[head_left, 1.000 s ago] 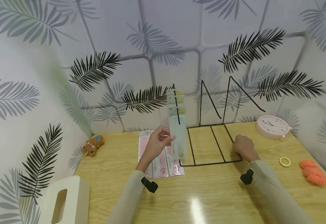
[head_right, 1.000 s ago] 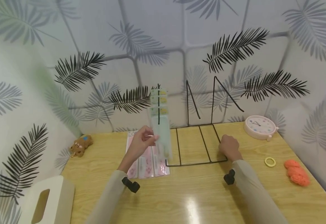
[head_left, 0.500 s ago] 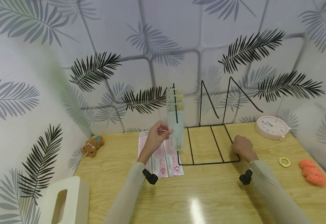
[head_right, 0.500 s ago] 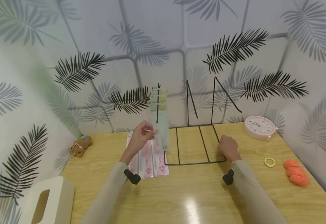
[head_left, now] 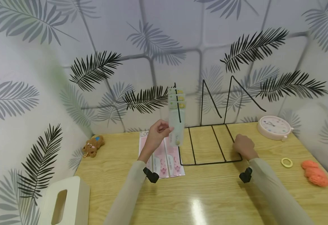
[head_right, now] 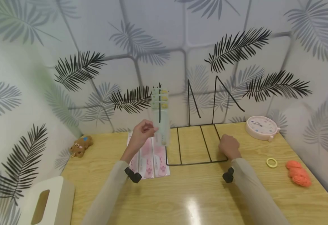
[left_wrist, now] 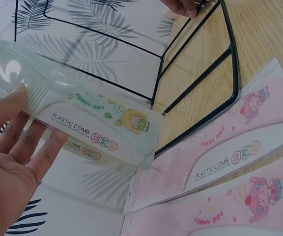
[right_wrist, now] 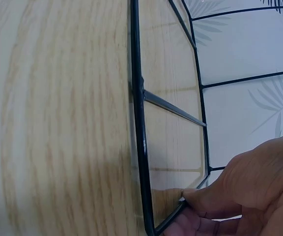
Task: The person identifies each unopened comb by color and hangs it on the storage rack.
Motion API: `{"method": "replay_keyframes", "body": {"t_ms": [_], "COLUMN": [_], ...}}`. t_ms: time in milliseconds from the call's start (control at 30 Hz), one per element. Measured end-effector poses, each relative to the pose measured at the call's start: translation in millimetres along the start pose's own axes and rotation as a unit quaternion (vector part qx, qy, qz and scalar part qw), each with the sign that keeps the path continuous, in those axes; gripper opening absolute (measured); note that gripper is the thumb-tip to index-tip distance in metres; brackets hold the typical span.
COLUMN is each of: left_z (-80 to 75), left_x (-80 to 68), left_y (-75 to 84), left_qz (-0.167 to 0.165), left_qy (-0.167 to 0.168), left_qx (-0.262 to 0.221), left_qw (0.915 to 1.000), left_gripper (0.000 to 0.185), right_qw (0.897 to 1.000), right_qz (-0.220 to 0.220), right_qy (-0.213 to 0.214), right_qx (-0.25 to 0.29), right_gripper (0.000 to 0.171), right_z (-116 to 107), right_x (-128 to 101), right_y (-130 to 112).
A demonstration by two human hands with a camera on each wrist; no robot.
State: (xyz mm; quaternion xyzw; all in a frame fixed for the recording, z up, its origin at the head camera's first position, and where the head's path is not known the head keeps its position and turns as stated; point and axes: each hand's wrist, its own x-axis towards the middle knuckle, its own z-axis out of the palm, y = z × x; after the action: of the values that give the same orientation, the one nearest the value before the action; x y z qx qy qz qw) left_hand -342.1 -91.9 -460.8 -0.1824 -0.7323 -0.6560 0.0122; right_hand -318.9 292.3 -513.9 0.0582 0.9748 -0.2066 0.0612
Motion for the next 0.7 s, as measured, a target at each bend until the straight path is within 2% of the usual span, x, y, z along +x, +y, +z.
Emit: {"method": "replay_keyframes", "body": {"t_ms": [167, 367, 533, 700], "left_z": [3.9, 6.3, 0.1, -12.8], "left_x": [-1.2, -3.4, -10.0, -21.7], "left_y": [-0.1, -4.7, -7.8, -11.2], "left_qz": [0.002, 0.007, 0.012, -0.007], "left_qy": [0.013, 0.022, 0.028, 0.029], "left_qx": [-0.006, 0.001, 0.021, 0.035], "left_qw": [0.9999, 0.9997, 0.9993, 0.9990], "left_gripper": [0.020, 0.022, 0.025, 0.026], "right_qw": [1.000, 1.000, 1.000, 1.000], "right_qz": [0.018, 0.010, 0.013, 0.019], "right_qy": [-0.006, 0.010, 0.020, 0.024], "right_qx": [-0.003, -0.002, -0.003, -0.005], "right_gripper": [0.028, 0.026, 0.027, 0.028], "right_z": [1, 7, 8, 3], "right_x": [0, -2, -7, -12], "right_y": [-3, -5, -8, -12]}}
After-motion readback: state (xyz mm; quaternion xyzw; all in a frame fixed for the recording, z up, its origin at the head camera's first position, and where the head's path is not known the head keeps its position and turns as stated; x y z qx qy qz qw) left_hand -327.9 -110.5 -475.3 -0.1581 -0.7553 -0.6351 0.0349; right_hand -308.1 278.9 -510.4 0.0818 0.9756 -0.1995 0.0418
